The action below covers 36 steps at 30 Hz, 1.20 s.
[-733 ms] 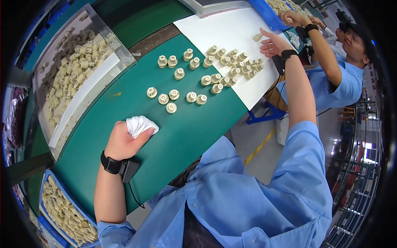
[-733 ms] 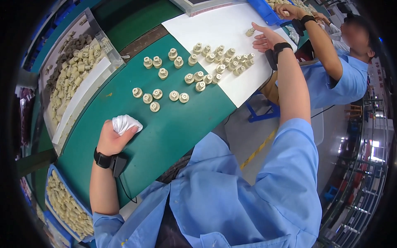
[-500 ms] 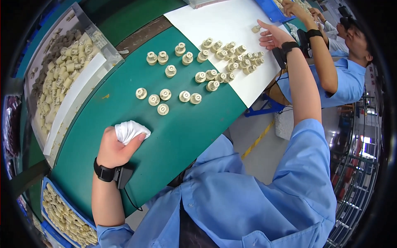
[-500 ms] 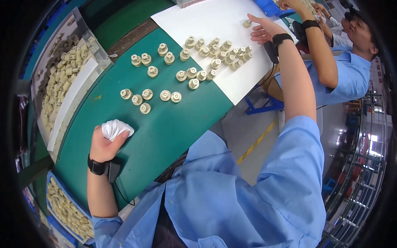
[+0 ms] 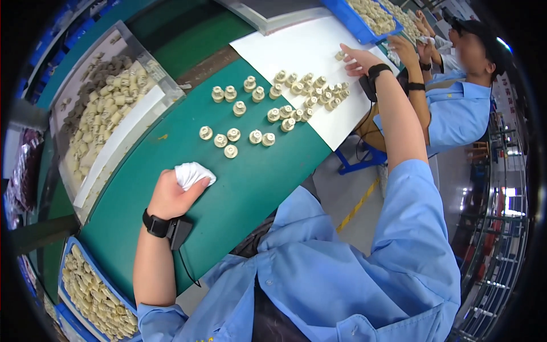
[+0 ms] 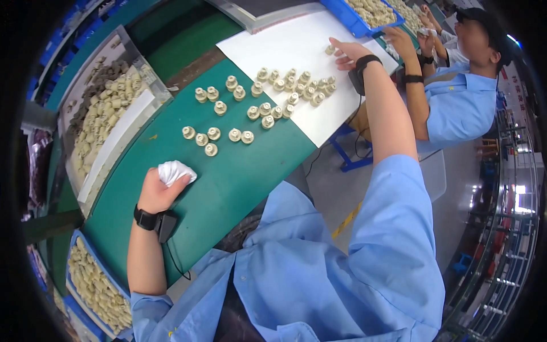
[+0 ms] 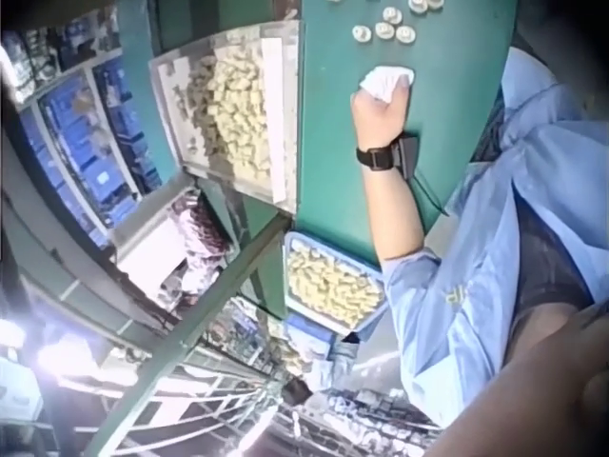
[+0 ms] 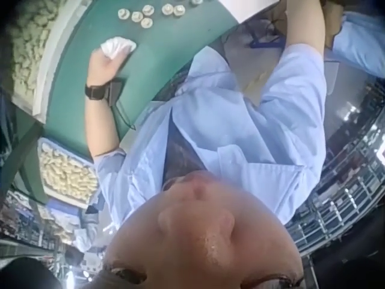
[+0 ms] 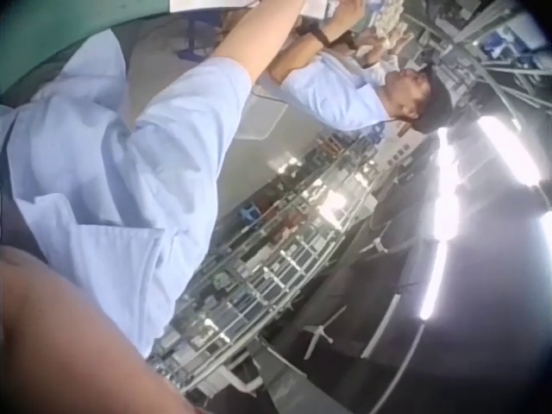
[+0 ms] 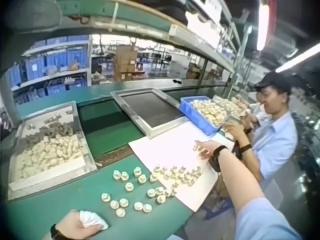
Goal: The person wipes components with a cloth and arranges them on the table before gathering several and placing them into a tray.
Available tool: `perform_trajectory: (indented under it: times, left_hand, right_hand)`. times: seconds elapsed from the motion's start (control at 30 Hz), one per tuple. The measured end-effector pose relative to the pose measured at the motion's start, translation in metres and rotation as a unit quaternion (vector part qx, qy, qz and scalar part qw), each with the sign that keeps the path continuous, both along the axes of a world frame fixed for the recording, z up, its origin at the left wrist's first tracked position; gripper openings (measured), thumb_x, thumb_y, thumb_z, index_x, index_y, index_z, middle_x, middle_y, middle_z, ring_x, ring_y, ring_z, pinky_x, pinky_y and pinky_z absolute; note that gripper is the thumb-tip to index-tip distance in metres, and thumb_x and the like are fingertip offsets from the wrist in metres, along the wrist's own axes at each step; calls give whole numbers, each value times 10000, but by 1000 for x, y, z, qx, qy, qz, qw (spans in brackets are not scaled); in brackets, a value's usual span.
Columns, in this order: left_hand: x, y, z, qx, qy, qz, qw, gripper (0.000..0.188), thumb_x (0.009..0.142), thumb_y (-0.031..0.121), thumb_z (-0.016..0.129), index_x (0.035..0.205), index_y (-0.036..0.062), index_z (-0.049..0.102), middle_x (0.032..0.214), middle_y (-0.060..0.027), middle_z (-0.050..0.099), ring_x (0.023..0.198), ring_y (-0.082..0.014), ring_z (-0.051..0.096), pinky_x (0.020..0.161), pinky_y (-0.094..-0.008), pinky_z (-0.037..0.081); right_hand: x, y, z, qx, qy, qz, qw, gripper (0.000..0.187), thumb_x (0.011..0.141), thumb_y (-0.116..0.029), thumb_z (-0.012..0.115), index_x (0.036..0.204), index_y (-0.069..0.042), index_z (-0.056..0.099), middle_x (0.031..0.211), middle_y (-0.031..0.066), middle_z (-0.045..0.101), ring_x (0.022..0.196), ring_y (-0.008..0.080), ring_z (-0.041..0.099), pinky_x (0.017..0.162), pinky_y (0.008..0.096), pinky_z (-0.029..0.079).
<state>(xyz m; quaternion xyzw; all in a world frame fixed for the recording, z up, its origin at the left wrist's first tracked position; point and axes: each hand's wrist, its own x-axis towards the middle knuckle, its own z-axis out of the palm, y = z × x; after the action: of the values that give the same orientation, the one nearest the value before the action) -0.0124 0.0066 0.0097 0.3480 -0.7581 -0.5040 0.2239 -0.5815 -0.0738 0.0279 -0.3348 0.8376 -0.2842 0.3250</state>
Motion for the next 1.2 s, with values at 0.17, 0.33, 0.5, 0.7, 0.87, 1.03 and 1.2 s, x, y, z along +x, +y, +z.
perform_trajectory:
  times: [0.17, 0.33, 0.5, 0.7, 0.87, 1.03, 1.2]
  left_hand:
    - [7, 3, 0, 0, -29, 9, 1000, 156, 867, 186, 707, 931, 43, 695, 769, -85, 683, 663, -185, 640, 624, -302, 487]
    - [8, -4, -6, -13, -18, 0, 1000, 208, 870, 249, 693, 940, 54, 694, 802, -121, 694, 691, -257, 653, 649, -352, 507]
    - [13, 0, -8, -30, -27, -17, 999, 173, 881, 222, 683, 927, 55, 684, 792, -91, 679, 687, -218, 615, 667, -332, 497]
    - [10, -7, -6, -54, -36, -30, 997, 162, 886, 218, 681, 919, 59, 675, 783, -77, 670, 685, -200, 604, 673, -322, 489]
    - [10, -4, -7, -36, -17, -33, 999, 275, 877, 315, 667, 934, 48, 689, 835, -162, 696, 740, -329, 659, 683, -389, 516]
    - [14, -3, -11, -41, -11, -23, 999, 268, 897, 307, 652, 960, 50, 690, 851, -164, 697, 748, -322, 661, 690, -391, 516]
    - [9, 2, -15, -18, 66, 21, 997, 170, 946, 174, 614, 1041, 60, 697, 918, -70, 721, 766, -188, 644, 705, -307, 502]
  right_hand:
    - [27, -14, 25, 52, 112, 102, 987, 595, 767, -502, 766, 943, 61, 686, 866, 147, 705, 768, 221, 699, 688, 313, 585]
    - [73, -4, 39, -88, 448, 238, 858, 292, 797, -272, 708, 932, -14, 722, 827, 151, 708, 803, 245, 699, 698, 348, 542]
    - [212, -2, 72, -141, 331, 406, 840, 187, 847, -175, 660, 966, -39, 708, 838, 140, 710, 792, 275, 684, 750, 365, 533]
    - [246, -28, 53, -124, 392, 514, 753, 152, 820, -146, 663, 931, -55, 713, 837, 144, 707, 831, 314, 679, 760, 404, 533]
    - [241, -18, 51, -139, 348, 542, 752, 232, 816, -140, 663, 1023, -39, 685, 922, 150, 698, 875, 316, 667, 797, 398, 525]
    - [268, 48, 84, -239, 154, 491, 824, 356, 910, -153, 626, 1241, -29, 583, 1115, 143, 666, 1029, 230, 654, 847, 341, 529]
    - [310, 144, 81, -281, -203, 356, 868, 462, 1031, -285, 440, 1390, 5, 427, 1239, 215, 604, 1105, 295, 635, 787, 322, 563]
